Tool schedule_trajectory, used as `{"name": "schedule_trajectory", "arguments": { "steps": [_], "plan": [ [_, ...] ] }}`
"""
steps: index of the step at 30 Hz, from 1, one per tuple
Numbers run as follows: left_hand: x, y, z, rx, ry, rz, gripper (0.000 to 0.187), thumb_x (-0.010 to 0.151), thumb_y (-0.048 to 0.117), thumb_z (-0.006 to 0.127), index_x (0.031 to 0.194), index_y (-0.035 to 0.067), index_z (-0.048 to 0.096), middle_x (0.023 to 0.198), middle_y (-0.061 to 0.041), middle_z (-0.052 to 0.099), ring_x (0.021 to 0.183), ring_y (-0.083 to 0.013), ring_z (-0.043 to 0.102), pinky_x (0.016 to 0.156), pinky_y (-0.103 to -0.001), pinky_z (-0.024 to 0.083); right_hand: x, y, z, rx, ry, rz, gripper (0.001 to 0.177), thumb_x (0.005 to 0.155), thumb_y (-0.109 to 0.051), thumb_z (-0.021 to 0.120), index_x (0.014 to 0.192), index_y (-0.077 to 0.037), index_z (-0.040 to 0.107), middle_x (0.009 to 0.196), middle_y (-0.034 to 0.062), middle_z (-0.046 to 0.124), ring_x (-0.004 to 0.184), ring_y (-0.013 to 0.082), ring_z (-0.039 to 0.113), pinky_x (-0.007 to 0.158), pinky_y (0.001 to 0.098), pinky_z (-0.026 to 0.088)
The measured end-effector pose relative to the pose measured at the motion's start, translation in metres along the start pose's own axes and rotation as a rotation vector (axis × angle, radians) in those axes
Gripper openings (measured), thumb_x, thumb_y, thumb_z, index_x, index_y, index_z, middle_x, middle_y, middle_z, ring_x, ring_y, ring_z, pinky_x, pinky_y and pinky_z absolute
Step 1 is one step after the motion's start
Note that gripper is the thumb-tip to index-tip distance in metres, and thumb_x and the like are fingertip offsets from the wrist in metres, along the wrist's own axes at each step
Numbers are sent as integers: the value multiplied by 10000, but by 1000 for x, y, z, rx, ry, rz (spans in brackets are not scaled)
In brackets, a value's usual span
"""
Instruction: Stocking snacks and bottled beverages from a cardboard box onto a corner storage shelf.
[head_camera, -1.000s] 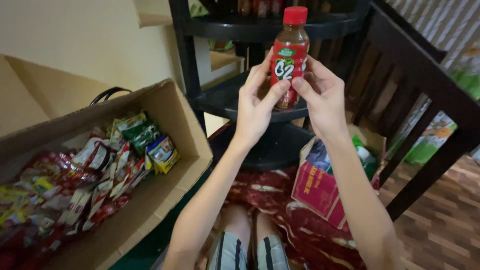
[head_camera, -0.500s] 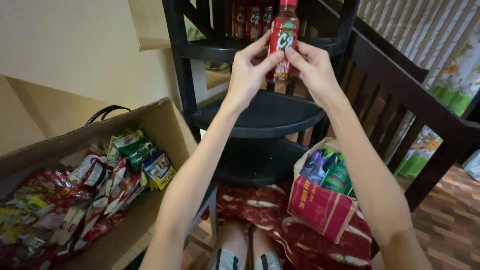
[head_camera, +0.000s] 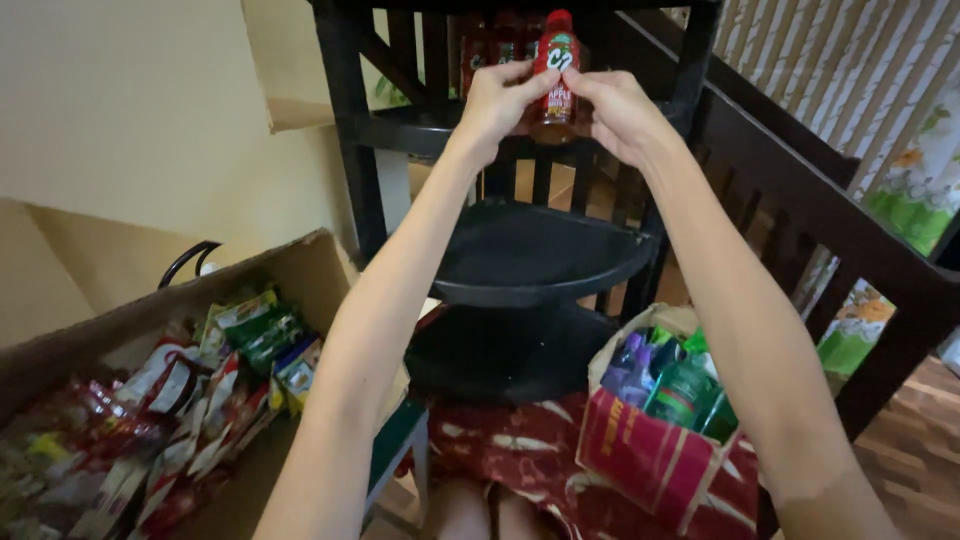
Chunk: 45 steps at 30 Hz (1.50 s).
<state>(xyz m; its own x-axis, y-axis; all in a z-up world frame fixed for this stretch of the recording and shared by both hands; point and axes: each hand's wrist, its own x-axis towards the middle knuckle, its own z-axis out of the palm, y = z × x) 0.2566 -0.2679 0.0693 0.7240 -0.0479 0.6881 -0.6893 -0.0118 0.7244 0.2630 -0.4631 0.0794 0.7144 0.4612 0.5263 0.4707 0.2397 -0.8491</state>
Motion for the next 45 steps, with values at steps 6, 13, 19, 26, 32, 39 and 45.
{"name": "schedule_trajectory", "arguments": {
  "steps": [6,13,19,26,32,39,45],
  "plan": [
    [54,-21,-7,114,-2,-41,451,884,327,776,1205,13,733,1013,-105,788,875,-194,783,676,-378,682,50,8,-26,-86,14,18,330,1054,-254,588,1213,22,673,1118,91,736,972,185,725,846,369,607],
    [99,-58,-19,202,16,-16,552,811,239,841,1269,12,633,1046,-115,767,909,-223,754,666,-400,631,98,29,-52,-321,84,45,330,1016,-229,653,1272,-21,660,1139,54,725,1054,170,679,912,388,536],
    [188,-177,-47,381,-3,389,578,743,101,913,1232,-30,634,1142,-165,782,1039,-292,770,876,-373,605,125,55,-60,-448,131,57,400,938,-185,718,1300,-32,642,1165,48,724,1079,178,690,903,375,566],
    [182,-143,-33,810,200,139,797,611,160,998,1293,6,614,1229,-258,679,1085,-392,664,885,-415,553,157,77,-74,-503,164,66,408,915,-120,727,1296,0,640,1172,109,729,1035,216,740,788,314,635],
    [218,-163,-40,982,106,-71,483,756,-31,742,1228,19,650,1192,-260,682,1056,-373,713,770,-418,629,184,95,-88,-696,183,55,419,965,-117,723,1333,35,590,1230,160,667,1045,261,715,807,352,649],
    [223,-169,-48,1093,-47,-110,247,817,-20,678,1055,-19,743,1061,-251,736,987,-350,748,761,-416,600,185,86,-71,-751,190,256,366,1020,-173,618,1349,-13,607,1149,166,701,929,264,711,734,404,638],
    [205,-163,-45,1076,-108,-78,237,863,-8,633,1074,3,740,1088,-229,725,975,-346,727,792,-412,585,266,160,-140,-1657,-61,192,257,1060,-134,643,1236,30,737,1102,239,754,947,338,703,751,442,577]
  ]
}}
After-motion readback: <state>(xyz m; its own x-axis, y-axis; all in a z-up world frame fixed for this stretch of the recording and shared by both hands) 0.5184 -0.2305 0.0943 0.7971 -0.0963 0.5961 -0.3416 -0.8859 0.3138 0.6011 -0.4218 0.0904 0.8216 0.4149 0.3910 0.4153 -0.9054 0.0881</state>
